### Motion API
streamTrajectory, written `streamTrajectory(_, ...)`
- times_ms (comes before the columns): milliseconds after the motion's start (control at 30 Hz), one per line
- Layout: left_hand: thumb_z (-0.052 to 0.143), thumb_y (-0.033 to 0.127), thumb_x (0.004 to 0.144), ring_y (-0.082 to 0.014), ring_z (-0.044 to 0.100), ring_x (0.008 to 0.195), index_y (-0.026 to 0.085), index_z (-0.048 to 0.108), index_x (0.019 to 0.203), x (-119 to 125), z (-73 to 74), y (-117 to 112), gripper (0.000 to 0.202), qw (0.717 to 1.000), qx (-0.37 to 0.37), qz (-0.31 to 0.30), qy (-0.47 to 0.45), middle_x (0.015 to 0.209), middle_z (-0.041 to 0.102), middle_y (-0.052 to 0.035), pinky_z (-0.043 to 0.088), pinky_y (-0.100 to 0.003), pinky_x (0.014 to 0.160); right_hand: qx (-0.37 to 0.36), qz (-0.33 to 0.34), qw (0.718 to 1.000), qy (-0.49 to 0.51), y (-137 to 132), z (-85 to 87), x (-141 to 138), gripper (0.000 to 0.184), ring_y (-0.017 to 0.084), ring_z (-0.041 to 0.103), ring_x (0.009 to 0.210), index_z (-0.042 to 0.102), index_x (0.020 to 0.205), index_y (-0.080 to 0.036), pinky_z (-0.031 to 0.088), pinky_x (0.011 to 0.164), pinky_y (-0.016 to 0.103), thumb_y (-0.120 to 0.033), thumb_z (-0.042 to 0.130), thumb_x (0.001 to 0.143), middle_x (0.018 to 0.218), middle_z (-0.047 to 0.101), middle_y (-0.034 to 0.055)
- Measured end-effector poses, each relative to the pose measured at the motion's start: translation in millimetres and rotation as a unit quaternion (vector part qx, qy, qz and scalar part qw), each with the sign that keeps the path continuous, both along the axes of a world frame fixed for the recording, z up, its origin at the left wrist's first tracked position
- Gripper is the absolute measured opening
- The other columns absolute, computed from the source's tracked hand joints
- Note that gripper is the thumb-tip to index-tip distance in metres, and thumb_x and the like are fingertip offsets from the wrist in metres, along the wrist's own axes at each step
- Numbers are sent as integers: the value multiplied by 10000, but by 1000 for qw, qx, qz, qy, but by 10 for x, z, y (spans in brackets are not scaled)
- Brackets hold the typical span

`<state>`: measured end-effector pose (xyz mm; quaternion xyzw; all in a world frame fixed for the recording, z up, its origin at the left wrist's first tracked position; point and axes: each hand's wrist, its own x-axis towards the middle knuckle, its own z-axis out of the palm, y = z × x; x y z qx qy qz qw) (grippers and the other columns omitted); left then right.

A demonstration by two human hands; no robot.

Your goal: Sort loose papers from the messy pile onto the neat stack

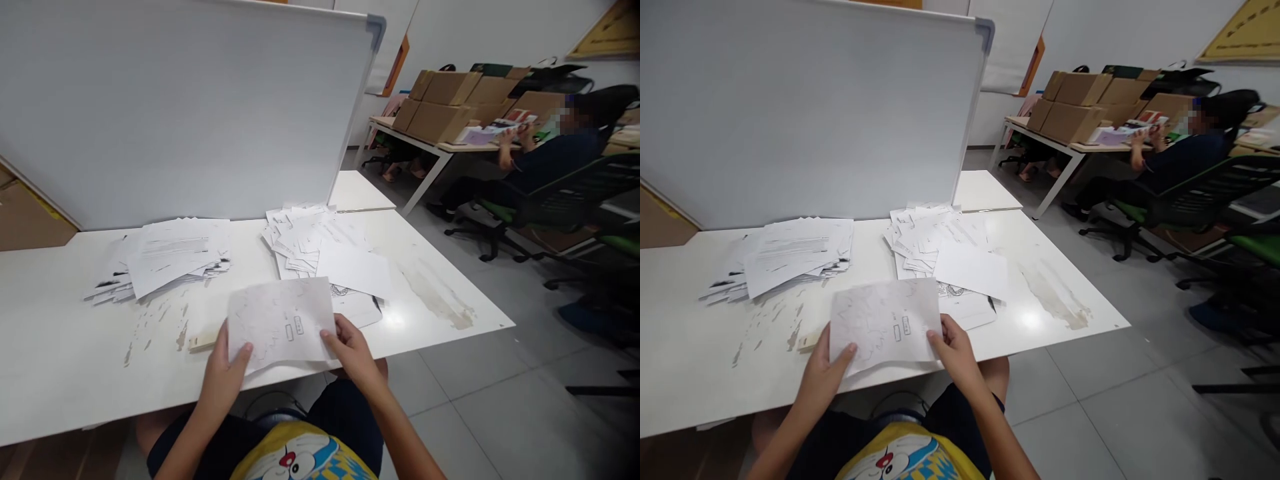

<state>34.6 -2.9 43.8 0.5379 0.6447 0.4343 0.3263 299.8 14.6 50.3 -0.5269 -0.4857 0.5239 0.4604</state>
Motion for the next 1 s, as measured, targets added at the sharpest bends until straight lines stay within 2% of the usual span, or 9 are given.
streamTrajectory(167, 690, 445, 791, -332, 619, 1204, 211, 559, 1322, -634, 365, 746, 595, 993, 9, 114, 9, 1306, 655, -112, 482, -538, 1064, 111, -27, 980, -162, 419, -24, 85, 414, 285, 633, 1168, 614, 1217, -220, 499, 1009, 457, -495, 529, 920, 1236, 690, 118)
streamTrajectory(300, 683, 399, 780, -307, 620, 1184, 149, 484, 1334, -1303, 689, 1384, 639, 981, 13, 166, 98, 1297, 654, -98, 481, -512, 1060, 152, -100, 897, -402, 955, -152, 426, 583, 354, 402, 1429, 513, 1385, -116, 299, 1182, 552, -402, 583, 882, 1511, 479, 196)
streamTrajectory(400, 683, 385, 755, -363, 541, 1281, 113, 349, 1413, -1665, 785, 1727, 787, 961, -27, 185, 203, 1369, 599, -139, 433, -562, 1085, 132, -104, 853, -493, 1207, -253, 594, 592, 367, 412, 1415, 500, 1397, -74, 311, 1165, 536, -388, 576, 901, 1513, 472, 216)
streamTrajectory(500, 605, 418, 793, -439, 377, 1407, 10, 297, 1438, -1809, 741, 1835, 824, 930, -46, 197, 306, 1471, 470, -253, 353, -603, 1122, 144, -106, 831, -527, 1267, -254, 680, 447, 323, 547, 1272, 556, 1348, -112, 412, 1054, 463, -344, 447, 983, 1377, 615, 171)
streamTrajectory(567, 509, 461, 850, -431, 266, 1472, -40, 288, 1453, -1772, 650, 1744, 814, 914, 4, 194, 357, 1523, 389, -287, 273, -595, 1173, 130, -123, 825, -536, 1271, -196, 721, 423, 300, 616, 1137, 583, 1316, -122, 458, 947, 414, -333, 371, 1017, 1233, 693, 158)
streamTrajectory(633, 422, 500, 893, -381, 197, 1513, -9, 315, 1477, -1653, 524, 1530, 782, 909, 65, 183, 368, 1566, 356, -245, 218, -569, 1212, 101, -139, 826, -538, 1313, -113, 748, 449, 284, 644, 1028, 602, 1289, -127, 472, 844, 372, -379, 330, 1036, 1113, 724, 152)
streamTrajectory(767, 450, 526, 888, -282, 321, 1488, 305, 510, 1421, -1339, 235, 862, 580, 918, 151, 182, 317, 1513, 502, -8, 260, -523, 1233, 98, -130, 826, -540, 1591, 33, 698, 445, 272, 607, 1108, 604, 1275, -140, 441, 886, 349, -424, 361, 1034, 1207, 693, 147)
streamTrajectory(900, 508, 407, 853, -262, 481, 1385, 636, 547, 1265, -1096, -6, 161, 474, 914, 212, 209, 275, 1350, 584, 241, 328, -529, 1220, 96, -78, 806, -578, 1898, 82, 539, 432, 301, 553, 1157, 597, 1240, -126, 416, 905, 365, -449, 516, 965, 1282, 644, 163)
streamTrajectory(1000, 513, 322, 800, -284, 557, 1303, 682, 567, 1198, -1018, -137, -222, 539, 906, 250, 236, 248, 1265, 621, 265, 358, -539, 1202, 84, -71, 787, -607, 1967, 74, 458, 359, 301, 558, 1103, 610, 1157, -126, 413, 855, 355, -412, 518, 961, 1218, 662, 165)
